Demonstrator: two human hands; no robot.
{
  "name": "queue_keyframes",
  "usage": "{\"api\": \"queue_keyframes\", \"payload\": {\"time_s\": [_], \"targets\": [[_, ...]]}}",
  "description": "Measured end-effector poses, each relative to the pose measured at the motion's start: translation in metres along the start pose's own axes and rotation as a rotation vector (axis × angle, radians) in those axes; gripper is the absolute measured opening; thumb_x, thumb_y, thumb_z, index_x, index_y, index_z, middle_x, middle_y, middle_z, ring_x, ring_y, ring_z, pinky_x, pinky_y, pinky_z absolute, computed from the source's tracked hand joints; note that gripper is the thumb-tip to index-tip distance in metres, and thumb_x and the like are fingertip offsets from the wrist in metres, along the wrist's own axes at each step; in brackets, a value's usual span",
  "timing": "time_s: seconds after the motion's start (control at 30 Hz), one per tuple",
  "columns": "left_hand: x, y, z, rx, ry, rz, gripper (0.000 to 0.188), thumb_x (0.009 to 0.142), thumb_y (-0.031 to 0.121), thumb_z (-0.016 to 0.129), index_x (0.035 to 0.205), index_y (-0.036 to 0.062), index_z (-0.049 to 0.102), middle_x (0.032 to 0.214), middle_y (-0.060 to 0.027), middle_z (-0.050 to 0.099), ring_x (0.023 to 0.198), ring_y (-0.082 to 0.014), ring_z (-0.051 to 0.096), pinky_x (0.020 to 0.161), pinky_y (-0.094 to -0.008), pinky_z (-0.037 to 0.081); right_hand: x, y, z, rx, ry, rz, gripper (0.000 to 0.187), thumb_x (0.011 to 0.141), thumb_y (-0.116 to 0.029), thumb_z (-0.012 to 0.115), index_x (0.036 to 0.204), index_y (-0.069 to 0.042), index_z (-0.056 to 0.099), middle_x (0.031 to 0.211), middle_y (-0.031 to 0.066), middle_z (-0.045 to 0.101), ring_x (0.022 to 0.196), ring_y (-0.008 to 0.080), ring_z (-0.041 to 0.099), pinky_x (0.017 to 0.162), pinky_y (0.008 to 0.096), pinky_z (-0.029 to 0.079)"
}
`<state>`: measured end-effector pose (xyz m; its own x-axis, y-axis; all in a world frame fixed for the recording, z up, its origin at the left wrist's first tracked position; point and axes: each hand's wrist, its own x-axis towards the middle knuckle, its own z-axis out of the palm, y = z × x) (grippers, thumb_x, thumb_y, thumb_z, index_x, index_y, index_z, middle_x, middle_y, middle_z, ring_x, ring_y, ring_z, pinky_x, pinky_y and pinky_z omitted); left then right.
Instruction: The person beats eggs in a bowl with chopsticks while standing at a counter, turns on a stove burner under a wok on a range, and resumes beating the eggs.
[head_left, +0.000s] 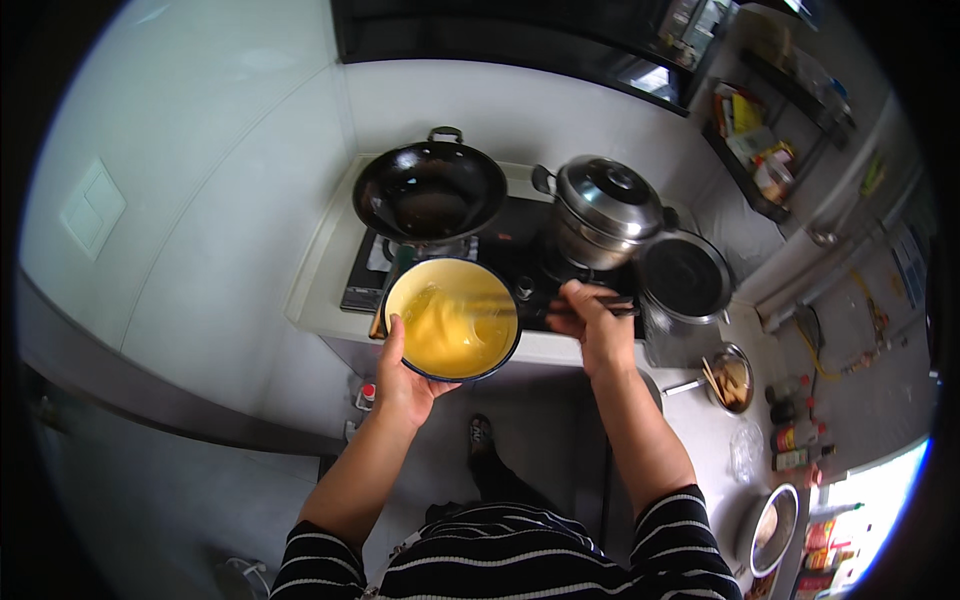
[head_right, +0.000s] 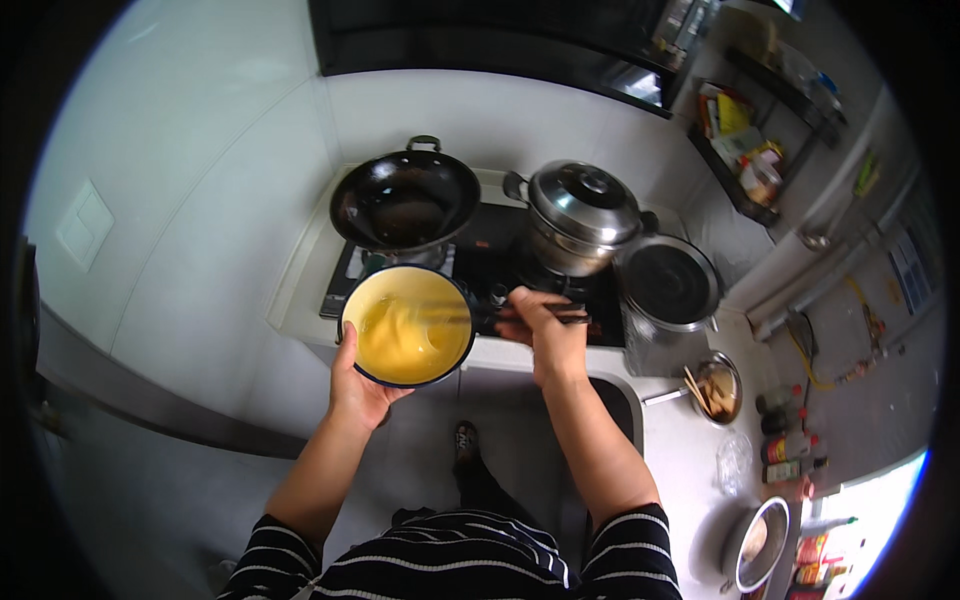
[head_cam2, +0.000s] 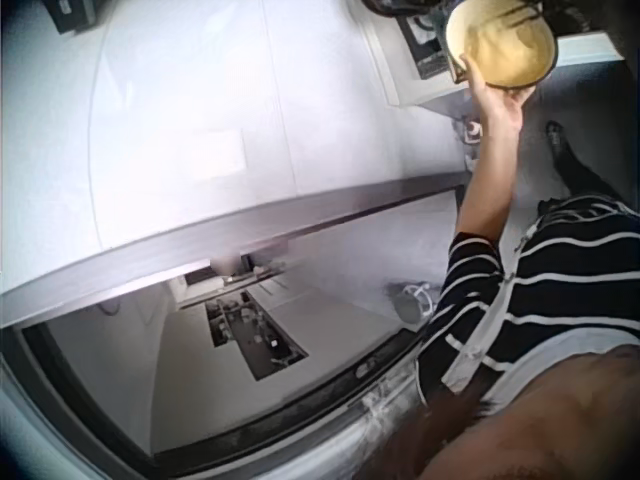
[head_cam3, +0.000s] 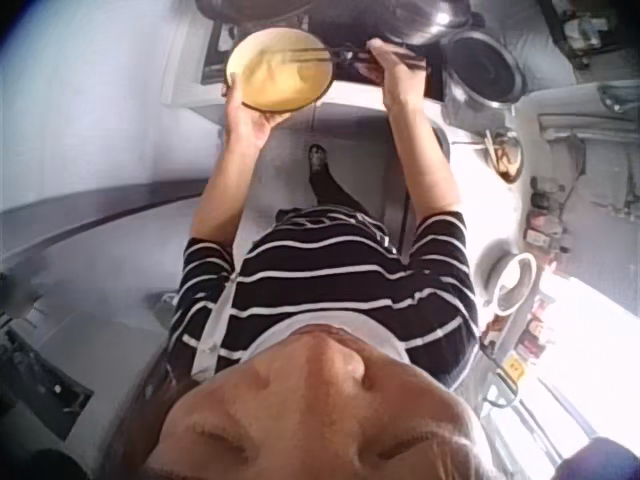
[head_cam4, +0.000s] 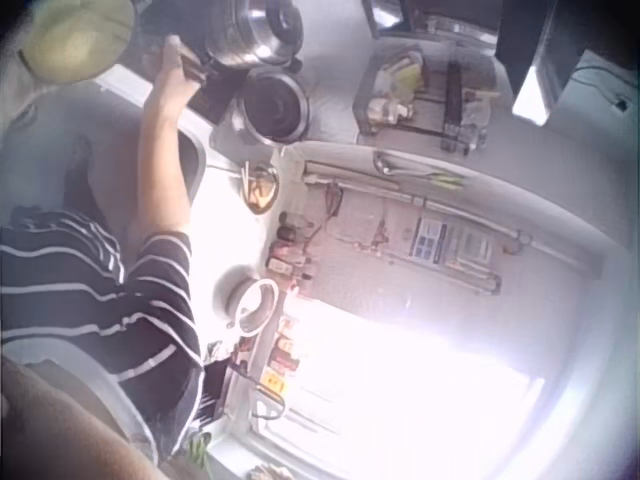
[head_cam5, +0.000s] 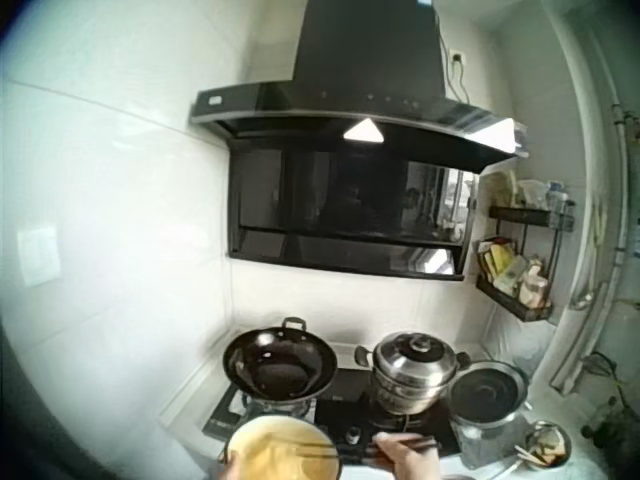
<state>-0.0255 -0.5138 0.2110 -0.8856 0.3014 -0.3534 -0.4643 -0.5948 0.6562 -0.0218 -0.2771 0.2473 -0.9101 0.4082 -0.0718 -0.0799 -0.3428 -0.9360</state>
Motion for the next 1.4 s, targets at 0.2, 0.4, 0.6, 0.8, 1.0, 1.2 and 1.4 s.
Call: {"api": "queue_keyframes", "payload": {"time_s": [0.2, 0.4, 0.6, 0.8, 1.0, 1.2, 1.4], "targets": [[0.06, 0.078, 0.009, 0.016, 0.048, 0.148, 0.07, 0.086, 0.062, 0.04, 0.131, 0.0091, 0.037, 0.122, -0.0118, 0.054, 0.103, -0.0275, 0.06, 0.068, -0.0403, 0.056, 0.098, -0.022, 0.075, -0.078, -0.139, -0.047, 0.016, 0.081, -0.011, 0.068, 0.084, 0.004, 0.065, 0.071, 0.0127, 0.064, 0.055, 0.0181, 0.063, 0.049, 0.0252, 0.052], [0.129, 0.135, -0.003, 0.014, 0.102, 0.215, 0.069, 0.089, 0.062, 0.033, 0.131, 0.0079, 0.038, 0.118, -0.0139, 0.058, 0.095, -0.0287, 0.064, 0.064, -0.0393, 0.058, 0.182, -0.003, 0.136, -0.005, -0.188, -0.014, 0.012, 0.081, -0.01, 0.067, 0.082, 0.002, 0.066, 0.071, 0.0125, 0.064, 0.054, 0.0177, 0.063, 0.049, 0.0248, 0.053], [0.171, 0.16, -0.021, 0.023, 0.127, 0.19, 0.067, 0.089, 0.062, 0.032, 0.129, 0.0092, 0.041, 0.113, -0.0119, 0.06, 0.092, -0.0265, 0.065, 0.061, -0.0363, 0.058, 0.218, 0.029, 0.168, 0.039, -0.176, 0.127, 0.015, 0.081, -0.012, 0.068, 0.085, 0.002, 0.064, 0.073, 0.0149, 0.064, 0.054, 0.0195, 0.063, 0.049, 0.0251, 0.054], [0.185, 0.174, -0.039, 0.067, 0.12, 0.13, 0.068, 0.087, 0.065, 0.032, 0.129, 0.0121, 0.041, 0.114, -0.0102, 0.06, 0.092, -0.0248, 0.064, 0.059, -0.0349, 0.057, 0.211, 0.048, 0.181, 0.075, -0.098, 0.213, 0.015, 0.082, -0.013, 0.067, 0.086, 0.001, 0.064, 0.076, 0.0148, 0.065, 0.059, 0.0212, 0.065, 0.052, 0.027, 0.054], [0.185, 0.174, -0.052, 0.065, 0.136, 0.069, 0.07, 0.085, 0.068, 0.032, 0.128, 0.0142, 0.042, 0.115, -0.0085, 0.059, 0.092, -0.024, 0.064, 0.059, -0.034, 0.055, 0.193, 0.059, 0.192, 0.099, -0.077, 0.215, 0.012, 0.083, -0.01, 0.066, 0.086, 0.002, 0.064, 0.075, 0.0143, 0.065, 0.059, 0.0189, 0.064, 0.054, 0.025, 0.055], [0.179, 0.168, -0.063, 0.088, 0.111, 0.081, 0.071, 0.084, 0.07, 0.033, 0.128, 0.0149, 0.042, 0.116, -0.0077, 0.058, 0.096, -0.0235, 0.061, 0.066, -0.0361, 0.052, 0.194, 0.065, 0.187, 0.082, -0.132, 0.177, 0.012, 0.083, -0.01, 0.066, 0.087, 0.001, 0.065, 0.076, 0.0125, 0.066, 0.06, 0.0177, 0.064, 0.055, 0.0251, 0.054], [0.164, 0.164, -0.065, 0.069, 0.163, 0.129, 0.068, 0.086, 0.067, 0.035, 0.129, 0.014, 0.04, 0.118, -0.0086, 0.056, 0.1, -0.0231, 0.059, 0.067, -0.0363, 0.052, 0.185, 0.067, 0.191, 0.075, -0.133, 0.122, 0.012, 0.082, -0.01, 0.067, 0.083, 0.001, 0.065, 0.074, 0.0121, 0.065, 0.059, 0.0167, 0.063, 0.056, 0.0255, 0.054]]}}
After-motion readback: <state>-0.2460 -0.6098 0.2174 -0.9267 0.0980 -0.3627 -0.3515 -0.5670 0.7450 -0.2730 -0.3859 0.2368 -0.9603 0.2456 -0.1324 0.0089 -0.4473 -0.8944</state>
